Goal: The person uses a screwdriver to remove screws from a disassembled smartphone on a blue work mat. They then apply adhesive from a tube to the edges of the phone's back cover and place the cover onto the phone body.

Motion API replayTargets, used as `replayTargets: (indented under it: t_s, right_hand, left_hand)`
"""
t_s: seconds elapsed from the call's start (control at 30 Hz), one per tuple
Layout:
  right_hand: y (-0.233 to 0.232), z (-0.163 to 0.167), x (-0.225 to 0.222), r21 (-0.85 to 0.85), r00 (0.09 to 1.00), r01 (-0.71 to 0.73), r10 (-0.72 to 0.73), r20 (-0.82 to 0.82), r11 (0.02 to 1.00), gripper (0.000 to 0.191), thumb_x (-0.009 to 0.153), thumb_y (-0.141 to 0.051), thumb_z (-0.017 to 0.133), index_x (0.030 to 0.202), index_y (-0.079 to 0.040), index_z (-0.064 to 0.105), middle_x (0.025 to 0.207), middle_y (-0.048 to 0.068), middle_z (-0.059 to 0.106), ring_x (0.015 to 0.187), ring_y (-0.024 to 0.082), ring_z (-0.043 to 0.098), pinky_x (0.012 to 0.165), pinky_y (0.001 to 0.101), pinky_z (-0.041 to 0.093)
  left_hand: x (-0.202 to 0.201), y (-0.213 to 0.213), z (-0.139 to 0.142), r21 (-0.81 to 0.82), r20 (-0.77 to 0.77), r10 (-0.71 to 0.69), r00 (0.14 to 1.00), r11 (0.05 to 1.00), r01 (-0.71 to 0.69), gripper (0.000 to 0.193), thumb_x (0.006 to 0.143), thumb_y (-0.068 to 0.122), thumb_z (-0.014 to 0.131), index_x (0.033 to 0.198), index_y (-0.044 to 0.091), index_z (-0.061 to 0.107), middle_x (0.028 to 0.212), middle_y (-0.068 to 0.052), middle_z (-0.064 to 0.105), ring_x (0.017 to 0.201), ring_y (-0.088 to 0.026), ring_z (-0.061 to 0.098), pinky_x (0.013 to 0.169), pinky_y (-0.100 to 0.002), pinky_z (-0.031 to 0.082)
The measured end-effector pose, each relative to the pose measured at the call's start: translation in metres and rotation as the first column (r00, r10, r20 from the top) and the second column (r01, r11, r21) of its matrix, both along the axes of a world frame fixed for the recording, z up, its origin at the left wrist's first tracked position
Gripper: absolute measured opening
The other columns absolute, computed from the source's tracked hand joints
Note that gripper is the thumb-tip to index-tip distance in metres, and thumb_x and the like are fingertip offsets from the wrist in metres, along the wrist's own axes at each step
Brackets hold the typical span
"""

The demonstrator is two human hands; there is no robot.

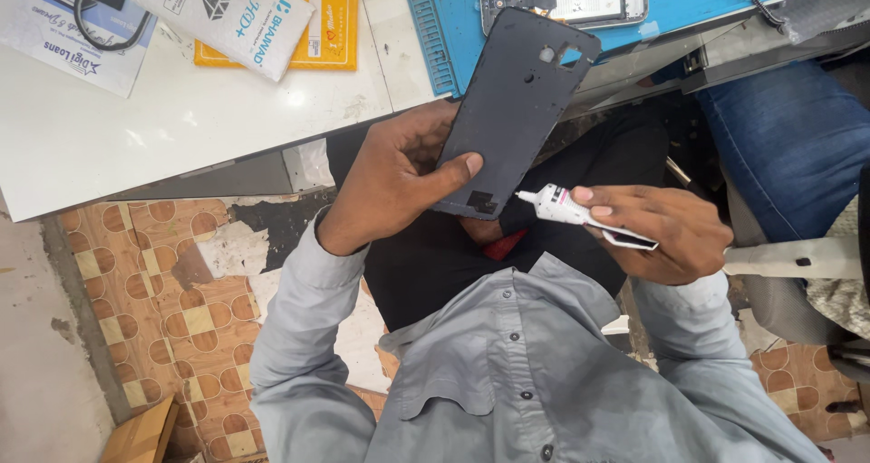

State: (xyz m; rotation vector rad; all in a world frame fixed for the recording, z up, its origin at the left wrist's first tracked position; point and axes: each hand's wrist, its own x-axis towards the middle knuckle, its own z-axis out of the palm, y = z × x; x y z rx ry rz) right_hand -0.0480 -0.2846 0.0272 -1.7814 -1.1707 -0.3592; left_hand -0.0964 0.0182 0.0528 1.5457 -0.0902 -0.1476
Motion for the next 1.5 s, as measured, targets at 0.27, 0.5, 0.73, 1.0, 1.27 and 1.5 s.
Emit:
replayTargets:
  t_s: [0.27, 0.5, 0.73, 1.0, 1.27, 1.5]
  right_hand:
    - [-0.002, 0.0, -0.002, -0.024, 0.999, 0.037, -0.037, 0.001, 0.999, 0.038, 0.081, 0.006, 0.088, 0.109, -0.001, 0.063, 0.106, 0.021, 0.076, 0.096, 0.028, 0.078, 0.074, 0.0299, 0.063]
    - [-0.004, 0.001, 0.001, 0.017, 0.999, 0.04, -0.04, -0.013, 0.999, 0.037, 0.083, 0.007, 0.086, 0.112, 0.0, 0.064, 0.107, 0.022, 0.075, 0.098, 0.03, 0.078, 0.074, 0.0308, 0.066]
    - [-0.006, -0.002, 0.002, 0.034, 0.998, 0.064, -0.065, 0.023, 0.997, 0.036, 0.084, 0.007, 0.086, 0.112, 0.001, 0.064, 0.105, 0.021, 0.076, 0.096, 0.03, 0.079, 0.071, 0.0298, 0.066]
    - [-0.007, 0.001, 0.005, 0.038, 0.996, 0.086, -0.087, 0.024, 0.996, 0.038, 0.082, 0.007, 0.087, 0.112, 0.0, 0.064, 0.105, 0.021, 0.076, 0.096, 0.03, 0.079, 0.073, 0.0299, 0.065]
    - [-0.008, 0.002, 0.002, 0.029, 0.996, 0.091, -0.09, -0.019, 0.995, 0.039, 0.084, 0.009, 0.086, 0.115, -0.002, 0.065, 0.108, 0.02, 0.076, 0.099, 0.028, 0.078, 0.073, 0.0278, 0.066]
    - [-0.012, -0.001, 0.009, 0.04, 0.997, 0.073, -0.074, 0.02, 0.997, 0.04, 0.083, 0.007, 0.086, 0.115, 0.0, 0.064, 0.106, 0.02, 0.075, 0.097, 0.029, 0.078, 0.075, 0.0302, 0.066]
  left_hand:
    - [0.0, -0.001, 0.0, -0.029, -0.001, -0.012, 1.0, 1.0, 0.012, 0.045, 0.099, 0.009, 0.071, 0.14, -0.004, 0.059, 0.123, -0.012, 0.074, 0.111, -0.015, 0.072, 0.1, -0.031, 0.059]
    - [-0.002, -0.002, 0.002, -0.023, -0.023, -0.022, 1.0, 1.0, 0.021, 0.041, 0.098, 0.008, 0.071, 0.136, -0.004, 0.061, 0.118, -0.011, 0.075, 0.106, -0.014, 0.073, 0.097, -0.03, 0.059]
    - [-0.002, -0.002, 0.002, 0.001, -0.028, -0.027, 0.999, 1.0, 0.027, 0.039, 0.098, 0.009, 0.071, 0.133, -0.004, 0.063, 0.117, -0.011, 0.076, 0.105, -0.013, 0.073, 0.096, -0.029, 0.06]
    - [-0.002, -0.003, 0.003, -0.02, -0.055, -0.043, 0.998, 0.999, 0.042, 0.037, 0.098, 0.01, 0.071, 0.132, -0.004, 0.065, 0.114, -0.01, 0.077, 0.103, -0.012, 0.073, 0.094, -0.029, 0.06]
    - [-0.002, -0.004, -0.001, -0.039, -0.068, -0.038, 0.997, 0.999, 0.035, 0.038, 0.098, 0.01, 0.071, 0.133, -0.003, 0.064, 0.117, -0.009, 0.076, 0.105, -0.012, 0.072, 0.095, -0.029, 0.059]
    - [-0.004, -0.004, -0.001, -0.037, -0.114, -0.038, 0.993, 0.999, 0.034, 0.037, 0.098, 0.01, 0.073, 0.131, -0.003, 0.066, 0.116, -0.01, 0.076, 0.103, -0.012, 0.071, 0.094, -0.028, 0.059]
